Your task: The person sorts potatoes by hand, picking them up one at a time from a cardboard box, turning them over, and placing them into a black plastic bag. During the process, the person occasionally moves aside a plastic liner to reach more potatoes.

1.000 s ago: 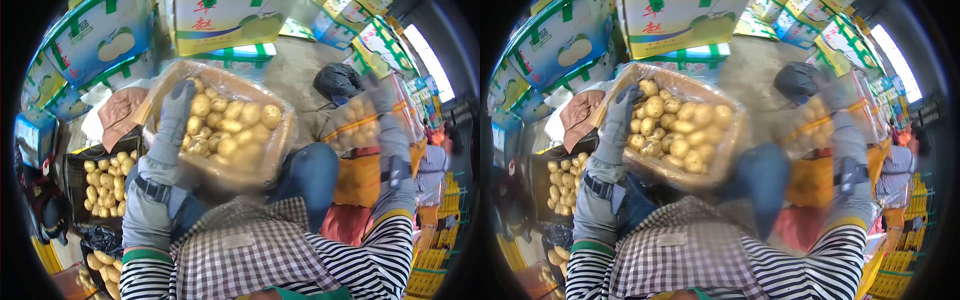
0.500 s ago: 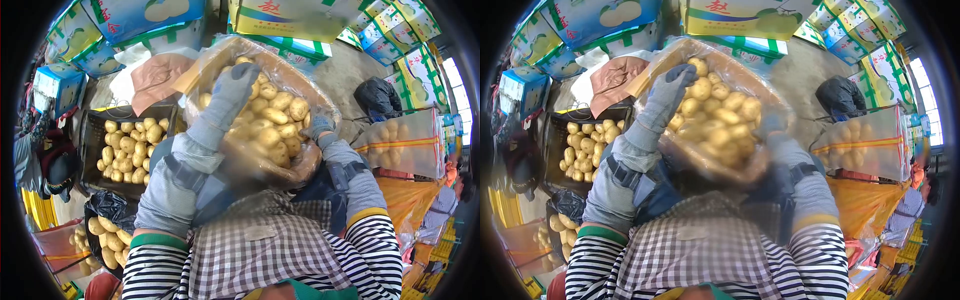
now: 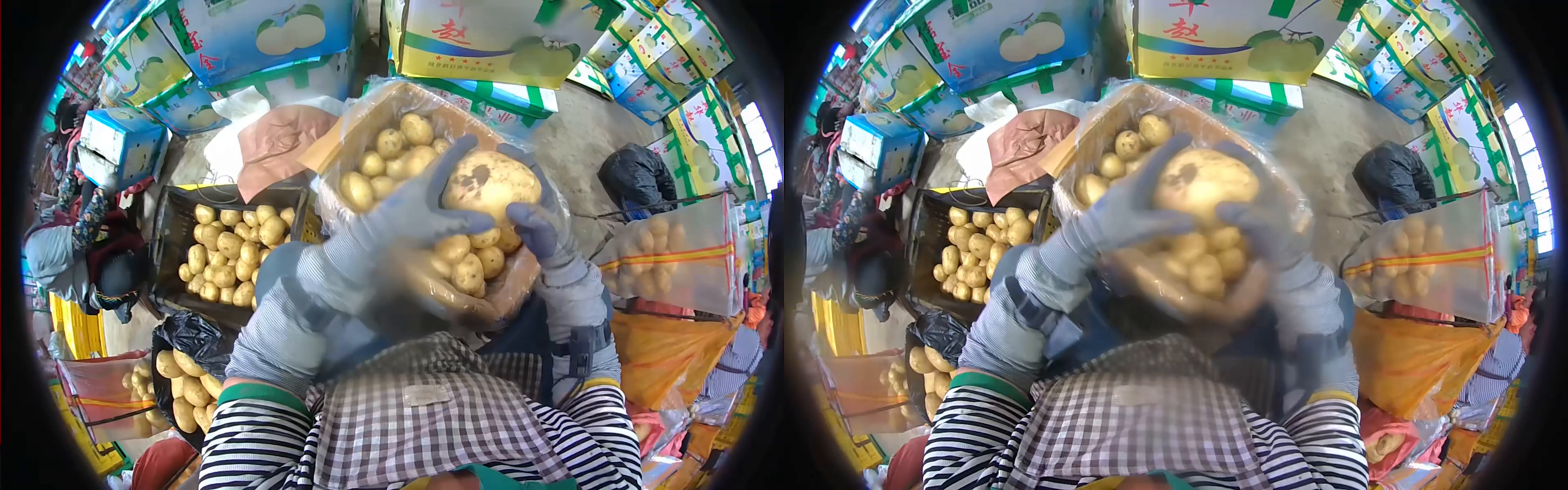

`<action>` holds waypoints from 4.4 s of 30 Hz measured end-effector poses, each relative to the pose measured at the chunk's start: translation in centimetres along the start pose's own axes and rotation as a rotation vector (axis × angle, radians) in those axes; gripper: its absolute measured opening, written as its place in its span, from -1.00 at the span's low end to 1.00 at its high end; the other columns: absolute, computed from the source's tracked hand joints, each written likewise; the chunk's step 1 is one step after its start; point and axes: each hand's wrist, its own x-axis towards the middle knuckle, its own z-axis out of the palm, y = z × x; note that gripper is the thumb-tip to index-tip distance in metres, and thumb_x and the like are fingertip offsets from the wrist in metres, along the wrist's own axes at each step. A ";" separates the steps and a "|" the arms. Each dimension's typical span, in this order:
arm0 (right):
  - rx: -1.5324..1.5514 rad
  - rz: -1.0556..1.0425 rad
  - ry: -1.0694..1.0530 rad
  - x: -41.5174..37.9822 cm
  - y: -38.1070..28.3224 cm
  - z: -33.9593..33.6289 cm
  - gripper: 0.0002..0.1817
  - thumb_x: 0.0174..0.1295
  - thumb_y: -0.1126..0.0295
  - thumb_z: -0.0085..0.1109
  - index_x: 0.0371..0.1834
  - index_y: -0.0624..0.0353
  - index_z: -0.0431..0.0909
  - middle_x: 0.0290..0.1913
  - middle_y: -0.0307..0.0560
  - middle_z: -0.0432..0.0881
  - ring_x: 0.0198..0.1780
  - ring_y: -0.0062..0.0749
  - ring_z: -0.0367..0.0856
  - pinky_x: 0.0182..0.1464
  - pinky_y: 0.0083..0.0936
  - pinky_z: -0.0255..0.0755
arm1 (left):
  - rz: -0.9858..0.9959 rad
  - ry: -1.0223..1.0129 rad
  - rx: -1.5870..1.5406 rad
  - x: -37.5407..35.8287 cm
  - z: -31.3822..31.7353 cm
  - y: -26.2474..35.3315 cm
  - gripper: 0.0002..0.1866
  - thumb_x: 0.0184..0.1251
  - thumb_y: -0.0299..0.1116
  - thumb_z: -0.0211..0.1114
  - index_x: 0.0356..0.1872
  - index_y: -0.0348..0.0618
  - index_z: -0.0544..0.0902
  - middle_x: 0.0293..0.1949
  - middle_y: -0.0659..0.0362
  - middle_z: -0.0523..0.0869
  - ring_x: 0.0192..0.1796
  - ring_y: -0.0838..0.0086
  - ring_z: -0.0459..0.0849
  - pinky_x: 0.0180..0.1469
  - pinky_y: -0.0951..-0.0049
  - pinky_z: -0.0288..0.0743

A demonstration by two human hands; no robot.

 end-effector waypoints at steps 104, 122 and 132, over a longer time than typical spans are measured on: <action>-0.513 -0.183 -0.008 0.5 7.8 3.5 -0.04 -0.04 0.44 0.56 0.45 0.23 0.17 0.40 0.05 0.31 0.39 -0.26 0.35 0.40 -0.35 0.34 | -0.086 0.096 -0.076 -0.1 -5.5 -1.5 -0.57 0.39 -0.33 0.27 0.23 -0.27 0.57 0.10 0.19 0.67 0.12 0.59 0.59 0.18 0.55 0.46; 0.851 0.463 0.054 -2.3 4.6 3.5 -0.11 0.38 -0.40 -0.38 0.39 0.23 0.20 -0.02 0.40 0.63 -0.74 -0.30 0.49 -0.82 -0.64 0.25 | -0.362 0.030 -0.021 -0.1 -1.8 0.8 -0.58 0.41 -0.06 0.24 0.06 -0.17 0.71 -0.14 0.20 0.75 -0.11 0.58 0.67 -0.01 0.54 0.59; 0.082 -0.024 0.131 -2.2 9.6 3.0 -0.20 0.40 -0.31 -0.19 0.37 0.20 0.21 -0.09 0.21 0.61 -0.57 -0.37 0.59 -0.62 -0.64 0.44 | 0.104 0.020 0.131 -0.3 -0.3 -1.0 -0.54 0.43 -0.14 0.22 0.26 -0.14 0.54 0.06 0.10 0.68 0.02 0.45 0.69 0.06 0.46 0.61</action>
